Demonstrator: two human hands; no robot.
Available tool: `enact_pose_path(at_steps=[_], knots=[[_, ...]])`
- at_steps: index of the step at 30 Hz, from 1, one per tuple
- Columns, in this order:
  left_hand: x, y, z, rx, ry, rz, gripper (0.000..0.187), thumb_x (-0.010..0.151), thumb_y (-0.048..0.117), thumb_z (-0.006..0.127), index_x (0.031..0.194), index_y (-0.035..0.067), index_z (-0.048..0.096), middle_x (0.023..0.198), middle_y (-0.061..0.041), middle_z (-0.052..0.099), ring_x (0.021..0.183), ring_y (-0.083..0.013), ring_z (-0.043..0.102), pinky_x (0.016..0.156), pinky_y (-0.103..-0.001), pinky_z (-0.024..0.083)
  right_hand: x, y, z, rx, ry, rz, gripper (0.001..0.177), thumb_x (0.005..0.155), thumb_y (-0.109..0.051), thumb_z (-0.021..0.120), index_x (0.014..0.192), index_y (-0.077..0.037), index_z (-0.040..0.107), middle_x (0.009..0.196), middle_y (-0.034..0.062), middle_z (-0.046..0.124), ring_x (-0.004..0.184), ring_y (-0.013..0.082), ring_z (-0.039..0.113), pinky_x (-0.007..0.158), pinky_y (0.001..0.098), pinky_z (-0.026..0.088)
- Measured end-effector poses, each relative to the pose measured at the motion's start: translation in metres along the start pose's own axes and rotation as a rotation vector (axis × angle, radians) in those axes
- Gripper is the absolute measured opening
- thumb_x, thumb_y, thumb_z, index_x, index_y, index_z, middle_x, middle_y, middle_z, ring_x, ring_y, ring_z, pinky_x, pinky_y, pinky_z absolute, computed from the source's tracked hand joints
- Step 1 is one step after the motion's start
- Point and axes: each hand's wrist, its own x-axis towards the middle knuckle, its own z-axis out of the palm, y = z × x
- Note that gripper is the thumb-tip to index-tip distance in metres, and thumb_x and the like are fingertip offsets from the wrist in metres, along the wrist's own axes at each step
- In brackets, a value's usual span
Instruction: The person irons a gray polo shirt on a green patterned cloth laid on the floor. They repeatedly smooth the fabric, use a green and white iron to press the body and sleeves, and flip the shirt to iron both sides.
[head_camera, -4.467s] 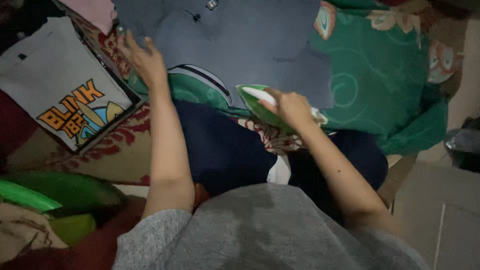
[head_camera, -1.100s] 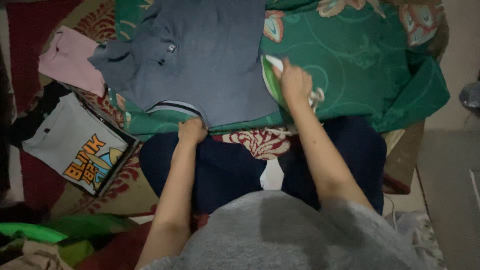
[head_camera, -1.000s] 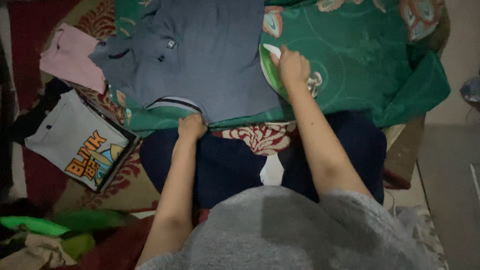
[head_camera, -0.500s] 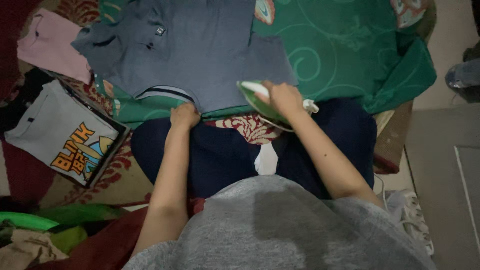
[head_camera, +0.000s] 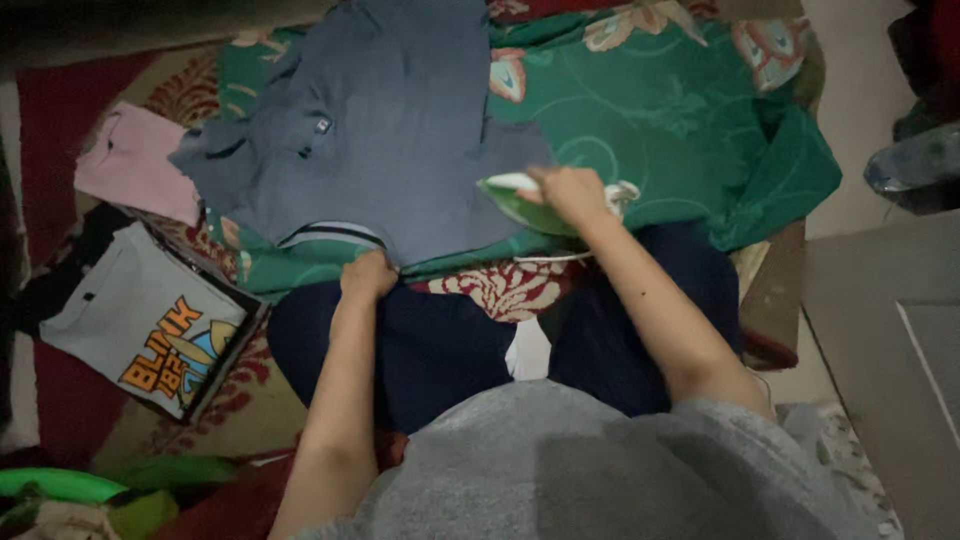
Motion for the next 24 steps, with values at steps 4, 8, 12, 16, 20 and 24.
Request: enact_pose_path(at_steps=[4, 8, 12, 16, 20, 24], knots=[[0.005, -0.001, 0.006, 0.022, 0.034, 0.016, 0.043, 0.089, 0.035, 0.064, 0.119, 0.006, 0.072, 0.125, -0.021, 0.070, 0.116, -0.0390, 0.067, 0.100, -0.050, 0.052, 0.006, 0.058, -0.004, -0.079, 0.071, 0.240, 0.052, 0.094, -0.063, 0.062, 0.123, -0.022, 0.073, 0.086, 0.0183, 0.076, 0.078, 0.0373, 0.074, 0.066, 0.0502, 0.057], [0.012, -0.004, 0.011, 0.006, 0.073, 0.034, 0.045, 0.082, 0.032, 0.063, 0.116, 0.004, 0.072, 0.121, -0.022, 0.070, 0.113, -0.0401, 0.067, 0.098, -0.051, 0.052, 0.016, 0.113, -0.019, 0.017, 0.041, 0.431, 0.056, 0.092, -0.063, 0.068, 0.115, -0.012, 0.072, 0.095, 0.0229, 0.074, 0.085, 0.0433, 0.071, 0.069, 0.0539, 0.055], [0.013, -0.005, 0.012, 0.022, 0.061, 0.011, 0.044, 0.082, 0.033, 0.063, 0.114, 0.004, 0.074, 0.119, -0.023, 0.071, 0.111, -0.0405, 0.069, 0.098, -0.051, 0.053, 0.006, 0.153, -0.026, 0.275, 0.379, 0.461, 0.052, 0.097, -0.050, 0.078, 0.118, -0.003, 0.065, 0.103, 0.0249, 0.072, 0.092, 0.0457, 0.070, 0.075, 0.0528, 0.054], [0.013, -0.006, 0.012, 0.037, 0.046, 0.015, 0.046, 0.082, 0.035, 0.063, 0.114, 0.004, 0.074, 0.121, -0.022, 0.071, 0.113, -0.0397, 0.068, 0.098, -0.051, 0.053, -0.030, 0.165, -0.014, 0.705, 0.692, 0.304, 0.039, 0.103, -0.026, 0.078, 0.123, 0.000, 0.057, 0.112, 0.0247, 0.071, 0.100, 0.0411, 0.071, 0.086, 0.0466, 0.056], [0.013, -0.007, 0.010, 0.006, 0.038, 0.008, 0.050, 0.082, 0.037, 0.064, 0.118, 0.005, 0.071, 0.123, -0.022, 0.070, 0.114, -0.0411, 0.067, 0.097, -0.051, 0.053, -0.070, 0.153, 0.004, 0.598, 0.678, 0.440, 0.042, 0.108, -0.023, 0.069, 0.134, 0.000, 0.045, 0.113, 0.0269, 0.068, 0.101, 0.0415, 0.070, 0.085, 0.0449, 0.054], [0.014, -0.007, 0.011, 0.023, 0.027, -0.006, 0.051, 0.083, 0.035, 0.064, 0.121, 0.004, 0.070, 0.126, -0.024, 0.068, 0.115, -0.0424, 0.066, 0.098, -0.051, 0.053, -0.102, 0.140, 0.026, 0.660, 0.651, 0.593, 0.052, 0.110, -0.024, 0.061, 0.146, 0.000, 0.032, 0.111, 0.0278, 0.069, 0.102, 0.0452, 0.069, 0.082, 0.0477, 0.053]])
